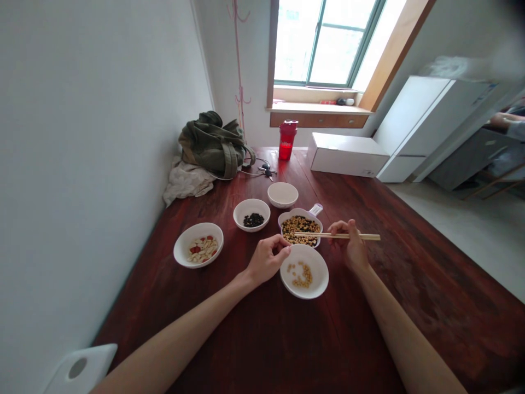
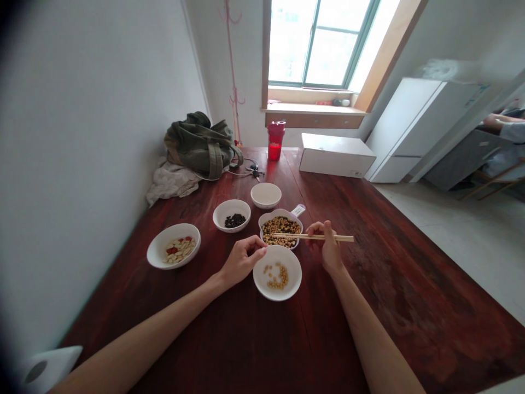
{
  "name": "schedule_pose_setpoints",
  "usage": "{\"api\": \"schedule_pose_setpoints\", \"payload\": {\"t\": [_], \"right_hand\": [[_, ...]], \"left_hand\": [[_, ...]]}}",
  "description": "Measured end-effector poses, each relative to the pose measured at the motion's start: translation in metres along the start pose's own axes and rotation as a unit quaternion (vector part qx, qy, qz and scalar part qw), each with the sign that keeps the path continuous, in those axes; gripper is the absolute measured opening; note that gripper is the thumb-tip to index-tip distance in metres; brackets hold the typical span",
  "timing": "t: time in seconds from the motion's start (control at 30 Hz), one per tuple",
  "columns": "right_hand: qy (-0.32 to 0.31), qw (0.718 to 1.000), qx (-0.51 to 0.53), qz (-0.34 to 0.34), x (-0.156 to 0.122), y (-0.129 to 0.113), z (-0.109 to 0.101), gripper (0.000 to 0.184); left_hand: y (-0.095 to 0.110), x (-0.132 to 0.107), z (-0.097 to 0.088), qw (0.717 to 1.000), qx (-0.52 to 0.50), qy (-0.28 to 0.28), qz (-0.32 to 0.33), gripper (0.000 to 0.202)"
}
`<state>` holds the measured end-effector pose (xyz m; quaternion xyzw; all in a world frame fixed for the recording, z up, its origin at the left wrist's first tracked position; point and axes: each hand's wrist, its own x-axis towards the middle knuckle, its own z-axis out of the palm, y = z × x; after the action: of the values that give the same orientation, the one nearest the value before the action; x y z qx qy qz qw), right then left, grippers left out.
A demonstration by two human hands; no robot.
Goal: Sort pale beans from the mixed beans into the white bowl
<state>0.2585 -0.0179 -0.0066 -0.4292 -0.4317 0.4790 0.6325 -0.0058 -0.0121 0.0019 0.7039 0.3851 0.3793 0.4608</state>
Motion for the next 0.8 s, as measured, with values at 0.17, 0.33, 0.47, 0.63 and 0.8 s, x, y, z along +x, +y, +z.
{"api": "schedule_pose_setpoints", "payload": {"t": [0.17,0.33,0.47,0.63,0.8], "right_hand": [[0.019,0.999,0.039,0.013,0.001,-0.003,0.0,0.059],[-0.013,0.999,0.02,0.029,0.0,-0.002,0.001,0.061],[-0.047,0.998,-0.017,0.033,-0.001,0.002,0.0,0.062],[-0.054,0.997,-0.046,0.011,-0.001,0.006,-0.003,0.061],[-0.06,0.995,-0.083,-0.011,0.0,0.006,-0.003,0.058]], "left_hand": [[0.001,0.0,0.0,1.0,0.003,0.004,-0.001,0.025],[0.0,0.0,0.0,1.0,0.003,0.005,-0.004,0.025],[0.0,0.0,0.0,1.0,0.002,0.004,-0.003,0.024],[0.001,0.0,0.0,1.0,0.004,0.005,-0.005,0.024],[0.001,0.0,0.0,1.0,0.007,0.001,-0.005,0.024]]}}
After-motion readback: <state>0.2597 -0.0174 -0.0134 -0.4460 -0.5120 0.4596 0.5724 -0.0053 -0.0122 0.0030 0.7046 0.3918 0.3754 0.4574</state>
